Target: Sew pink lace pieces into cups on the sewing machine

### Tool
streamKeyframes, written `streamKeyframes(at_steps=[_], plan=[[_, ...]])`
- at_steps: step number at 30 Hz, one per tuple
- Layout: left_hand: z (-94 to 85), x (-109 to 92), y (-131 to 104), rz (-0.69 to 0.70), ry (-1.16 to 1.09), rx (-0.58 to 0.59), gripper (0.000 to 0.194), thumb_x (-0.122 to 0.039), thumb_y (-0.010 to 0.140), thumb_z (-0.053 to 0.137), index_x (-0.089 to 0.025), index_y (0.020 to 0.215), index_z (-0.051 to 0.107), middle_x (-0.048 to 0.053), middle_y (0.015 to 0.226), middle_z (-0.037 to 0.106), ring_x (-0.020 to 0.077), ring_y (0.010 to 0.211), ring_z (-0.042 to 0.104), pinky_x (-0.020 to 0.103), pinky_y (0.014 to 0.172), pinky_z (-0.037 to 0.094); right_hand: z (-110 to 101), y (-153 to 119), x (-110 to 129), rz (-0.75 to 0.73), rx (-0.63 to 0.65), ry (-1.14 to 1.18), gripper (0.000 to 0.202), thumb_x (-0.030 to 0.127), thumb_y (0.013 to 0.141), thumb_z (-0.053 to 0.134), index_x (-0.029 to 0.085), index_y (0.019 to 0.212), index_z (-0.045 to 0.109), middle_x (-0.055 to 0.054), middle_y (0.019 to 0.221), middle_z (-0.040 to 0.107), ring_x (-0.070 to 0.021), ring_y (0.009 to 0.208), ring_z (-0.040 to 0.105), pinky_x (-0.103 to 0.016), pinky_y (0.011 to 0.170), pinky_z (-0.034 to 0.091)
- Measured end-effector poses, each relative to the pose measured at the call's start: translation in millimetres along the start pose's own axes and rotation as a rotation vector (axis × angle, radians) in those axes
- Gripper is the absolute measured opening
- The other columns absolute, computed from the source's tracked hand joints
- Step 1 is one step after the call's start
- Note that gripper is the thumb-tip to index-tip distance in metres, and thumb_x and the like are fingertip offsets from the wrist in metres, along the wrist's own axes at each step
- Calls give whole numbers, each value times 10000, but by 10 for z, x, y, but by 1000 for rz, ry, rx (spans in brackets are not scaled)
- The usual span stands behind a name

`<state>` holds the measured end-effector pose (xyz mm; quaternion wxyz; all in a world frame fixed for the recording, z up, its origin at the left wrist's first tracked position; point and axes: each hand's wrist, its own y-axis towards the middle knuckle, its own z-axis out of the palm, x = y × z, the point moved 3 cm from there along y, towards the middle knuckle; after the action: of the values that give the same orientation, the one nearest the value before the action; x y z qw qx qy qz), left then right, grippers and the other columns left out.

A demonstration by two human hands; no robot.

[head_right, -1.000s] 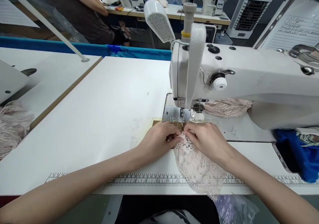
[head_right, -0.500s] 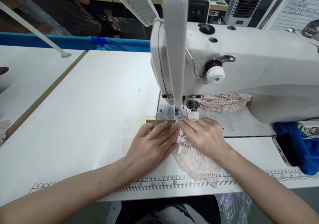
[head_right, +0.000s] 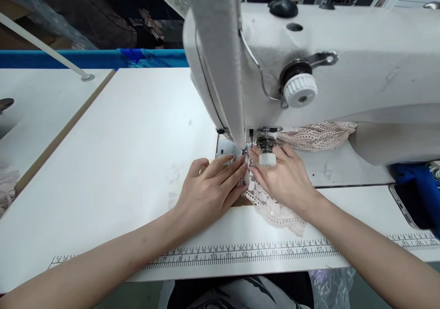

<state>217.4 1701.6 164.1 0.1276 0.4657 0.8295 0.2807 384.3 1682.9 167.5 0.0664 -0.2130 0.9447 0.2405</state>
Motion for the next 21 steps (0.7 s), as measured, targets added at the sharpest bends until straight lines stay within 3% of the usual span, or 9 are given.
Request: streamKeyframes(at_steps=[4,12,21], plan=[[10,-3,7,-9,15,15,283,-275,960,505,-141,1186,611,70,1261,634,240,1154,554,395,808,389,-10,15,-9,-20,-10,-15,361,281,954,472,138,1265,585,-82,1147,692,-287,958,611,-431,798,456],[8,-22,1,-4,44,24,285,-289,961,506,-154,1187,614,54,1273,629,209,1130,551,372,818,393,-24,-14,-28,-4,5,-46,360,312,968,450,154,1244,617,-88,1026,729,-276,995,607,-387,788,427],[-3,-44,-1,-5,80,37,294,-301,967,494,-159,1188,625,54,1271,631,211,1124,555,361,801,390,-58,-6,-5,-12,-2,-99,355,299,973,447,161,1265,595,-23,1150,696,-240,972,613,-352,830,404]])
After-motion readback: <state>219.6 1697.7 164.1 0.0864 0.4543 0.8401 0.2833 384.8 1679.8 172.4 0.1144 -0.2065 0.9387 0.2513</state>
